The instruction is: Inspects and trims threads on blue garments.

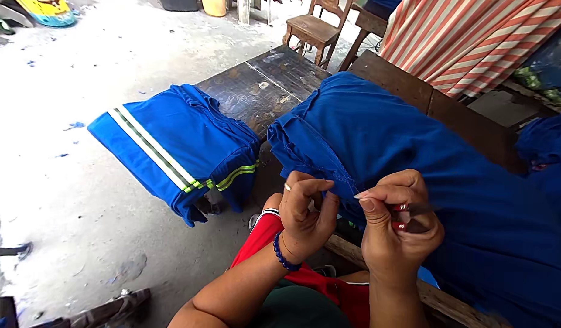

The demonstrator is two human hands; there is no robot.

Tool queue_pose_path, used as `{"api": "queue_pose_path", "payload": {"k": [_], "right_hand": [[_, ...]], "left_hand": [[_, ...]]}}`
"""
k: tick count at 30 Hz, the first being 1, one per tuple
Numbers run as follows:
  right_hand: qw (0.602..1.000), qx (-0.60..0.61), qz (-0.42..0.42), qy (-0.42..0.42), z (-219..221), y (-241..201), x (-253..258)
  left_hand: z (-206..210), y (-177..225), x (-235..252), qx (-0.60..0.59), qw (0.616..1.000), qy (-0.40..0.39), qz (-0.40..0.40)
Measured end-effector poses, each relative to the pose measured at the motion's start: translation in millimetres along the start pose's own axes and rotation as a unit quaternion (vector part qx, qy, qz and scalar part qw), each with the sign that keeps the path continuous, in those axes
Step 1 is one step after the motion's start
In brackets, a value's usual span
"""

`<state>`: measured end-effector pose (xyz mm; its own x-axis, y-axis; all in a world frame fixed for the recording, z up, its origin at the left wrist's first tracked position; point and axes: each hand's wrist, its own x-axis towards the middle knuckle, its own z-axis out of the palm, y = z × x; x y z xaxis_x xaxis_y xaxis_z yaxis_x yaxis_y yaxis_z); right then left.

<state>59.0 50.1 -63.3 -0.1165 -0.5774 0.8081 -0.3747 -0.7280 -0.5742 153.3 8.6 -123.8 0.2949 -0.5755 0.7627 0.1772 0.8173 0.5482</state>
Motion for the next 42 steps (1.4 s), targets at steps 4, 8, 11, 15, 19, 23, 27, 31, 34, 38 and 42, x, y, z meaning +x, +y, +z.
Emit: {"api": "queue_pose_path", "payload": {"k": [4, 8, 11, 15, 19, 23, 27, 31, 34, 38, 42], "right_hand": [[0.983, -0.150, -0.102, -0.031, 2.0, -5.3, -1.6], [0.969, -0.197, -0.143, -0.037, 4.9, -4.4, -5.9], [0.966, -0.202, -0.158, -0.046, 5.3, -4.5, -6.1], [0.961, -0.210, -0.167, -0.072, 7.3, -3.7, -6.4], [0.980, -0.166, -0.087, -0.068, 6.8, -8.3, -7.2], [0.984, -0.166, 0.011, -0.069, -20.6, -17.4, -2.5], [0.962, -0.263, 0.000, -0.081, -40.2, -19.8, -1.8], [0.936, -0.341, -0.019, -0.087, -33.0, -16.4, -3.3], [0.928, -0.363, -0.026, -0.085, -23.7, -15.6, -1.1], [0.925, -0.371, -0.031, -0.074, -15.0, -17.0, 4.2], [0.921, -0.382, -0.029, -0.074, -11.2, -22.7, 7.7]], "left_hand": [[-1.0, 10.9, -3.1, -0.101, 0.990, -0.035, -0.087], [6.6, 24.1, -14.2, -0.243, 0.960, -0.013, -0.139], [13.3, 24.5, -17.6, -0.286, 0.950, 0.007, -0.125], [13.9, 22.4, -9.7, -0.273, 0.950, 0.051, -0.145], [11.6, 27.2, 1.8, -0.254, 0.943, 0.078, -0.199], [8.3, 23.8, 2.1, -0.287, 0.929, 0.068, -0.222], [6.4, 21.9, 1.1, -0.320, 0.919, 0.063, -0.222], [4.2, 22.5, 1.0, -0.305, 0.929, 0.038, -0.208], [4.3, 23.0, -0.8, -0.287, 0.939, 0.028, -0.188], [3.8, 21.7, -2.5, -0.257, 0.954, 0.007, -0.151], [3.7, 19.0, -3.8, -0.230, 0.965, -0.004, -0.124]]}}
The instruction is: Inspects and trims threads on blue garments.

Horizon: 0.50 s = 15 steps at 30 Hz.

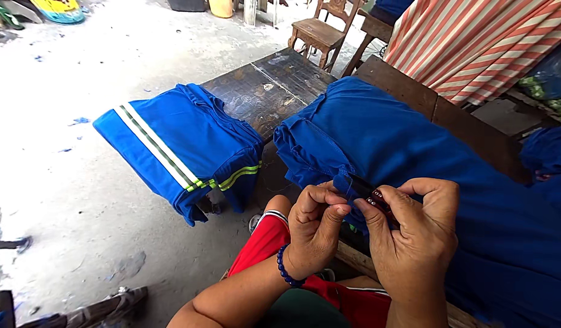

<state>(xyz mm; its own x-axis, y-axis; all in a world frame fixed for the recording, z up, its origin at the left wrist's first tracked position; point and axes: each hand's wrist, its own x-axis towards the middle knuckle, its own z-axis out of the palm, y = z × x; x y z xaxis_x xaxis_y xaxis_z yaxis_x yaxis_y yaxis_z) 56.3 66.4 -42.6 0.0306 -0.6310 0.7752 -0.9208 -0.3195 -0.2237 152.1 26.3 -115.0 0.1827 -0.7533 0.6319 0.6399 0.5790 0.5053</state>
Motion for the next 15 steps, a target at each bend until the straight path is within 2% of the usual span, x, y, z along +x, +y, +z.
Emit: {"api": "queue_pose_path", "payload": {"k": [5, 10, 15], "right_hand": [[0.998, 0.024, 0.050, -0.015, -9.2, 7.4, -1.6], [0.998, 0.049, 0.030, -0.027, -10.6, 8.0, 0.4], [0.992, 0.121, 0.042, -0.014, -14.4, 20.7, 0.3]], "left_hand": [[0.6, -0.9, -2.2, -0.053, 0.998, 0.019, -0.031], [-0.2, -0.5, -3.5, -0.118, 0.992, 0.008, -0.044], [-0.1, -2.7, 1.0, -0.069, 0.995, 0.043, -0.056]]}}
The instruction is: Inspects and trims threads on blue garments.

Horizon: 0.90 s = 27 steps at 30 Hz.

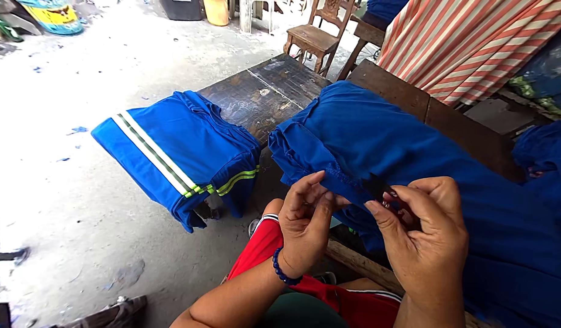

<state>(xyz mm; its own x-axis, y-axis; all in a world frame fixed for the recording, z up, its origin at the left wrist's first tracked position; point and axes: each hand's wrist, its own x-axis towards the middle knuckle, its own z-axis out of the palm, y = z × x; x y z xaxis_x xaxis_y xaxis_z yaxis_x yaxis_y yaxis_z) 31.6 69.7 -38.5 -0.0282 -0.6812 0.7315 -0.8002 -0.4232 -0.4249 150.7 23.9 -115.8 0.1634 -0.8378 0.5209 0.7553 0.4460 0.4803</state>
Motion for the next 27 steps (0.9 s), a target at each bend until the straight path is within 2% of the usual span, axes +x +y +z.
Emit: {"api": "queue_pose_path", "payload": {"k": [6, 9, 12, 14, 16, 18, 20, 23, 27], "right_hand": [[0.988, -0.153, -0.002, -0.013, -16.3, 9.4, -15.2], [0.993, -0.110, -0.019, -0.028, -23.2, 16.4, -12.5], [0.999, -0.002, -0.019, -0.045, -32.5, 32.7, 0.0], [0.995, 0.080, 0.018, -0.057, -36.1, 46.2, 10.5], [0.983, 0.141, 0.112, -0.041, -32.4, 53.7, 20.7], [0.961, 0.180, 0.209, -0.027, -26.6, 54.6, 29.5], [0.945, 0.199, 0.258, -0.024, -23.1, 54.9, 32.8], [0.934, 0.220, 0.280, -0.017, -21.5, 54.7, 31.9], [0.928, 0.232, 0.290, -0.012, -21.0, 55.6, 30.4]], "left_hand": [[-5.0, 3.5, 18.7, 0.187, 0.979, 0.005, 0.076], [-4.0, 8.9, 26.3, 0.225, 0.968, -0.044, 0.101], [-6.5, 17.5, 32.1, 0.202, 0.973, -0.105, 0.043], [-14.7, 20.3, 37.7, 0.203, 0.970, -0.125, -0.043], [-24.2, 21.1, 46.1, 0.198, 0.958, -0.153, -0.139], [-32.4, 20.8, 52.6, 0.179, 0.946, -0.186, -0.199], [-37.6, 18.8, 56.2, 0.167, 0.939, -0.218, -0.205], [-39.1, 16.2, 59.0, 0.170, 0.936, -0.254, -0.172], [-28.2, 10.7, 57.1, 0.269, 0.927, -0.239, -0.109]]}}
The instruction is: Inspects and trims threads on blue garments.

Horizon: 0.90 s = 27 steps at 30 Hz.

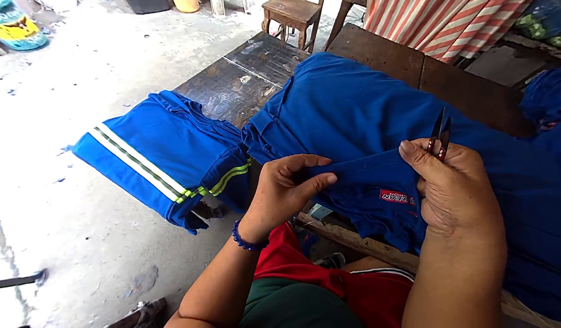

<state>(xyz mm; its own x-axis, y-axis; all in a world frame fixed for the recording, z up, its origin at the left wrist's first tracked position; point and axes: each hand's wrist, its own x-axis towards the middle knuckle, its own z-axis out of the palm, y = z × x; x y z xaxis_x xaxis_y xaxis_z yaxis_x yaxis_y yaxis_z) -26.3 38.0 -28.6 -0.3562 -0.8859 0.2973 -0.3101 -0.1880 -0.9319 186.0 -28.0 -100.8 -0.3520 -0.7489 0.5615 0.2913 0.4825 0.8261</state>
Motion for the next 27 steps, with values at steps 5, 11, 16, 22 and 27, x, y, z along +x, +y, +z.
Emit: {"api": "queue_pose_path", "payload": {"k": [5, 11, 16, 22, 27], "right_hand": [[1.000, -0.011, 0.010, -0.002, 0.5, 0.9, -0.6], [0.998, -0.050, -0.035, -0.011, 0.3, 5.2, -1.1], [0.958, -0.206, -0.197, 0.008, -0.5, -5.3, -27.7], [0.879, -0.373, -0.295, 0.038, 26.0, -19.1, -64.4], [0.863, -0.415, -0.287, 0.033, 39.4, -18.4, -61.8]], "left_hand": [[3.2, -8.4, -0.1, -0.064, 0.994, 0.039, 0.073], [15.1, -6.4, -8.3, -0.160, 0.984, 0.076, -0.005], [20.0, 1.6, -11.1, -0.176, 0.980, 0.094, -0.004], [21.8, 9.9, -12.3, -0.169, 0.981, 0.097, 0.024], [19.4, 10.3, -16.1, -0.124, 0.987, 0.086, 0.061]]}}
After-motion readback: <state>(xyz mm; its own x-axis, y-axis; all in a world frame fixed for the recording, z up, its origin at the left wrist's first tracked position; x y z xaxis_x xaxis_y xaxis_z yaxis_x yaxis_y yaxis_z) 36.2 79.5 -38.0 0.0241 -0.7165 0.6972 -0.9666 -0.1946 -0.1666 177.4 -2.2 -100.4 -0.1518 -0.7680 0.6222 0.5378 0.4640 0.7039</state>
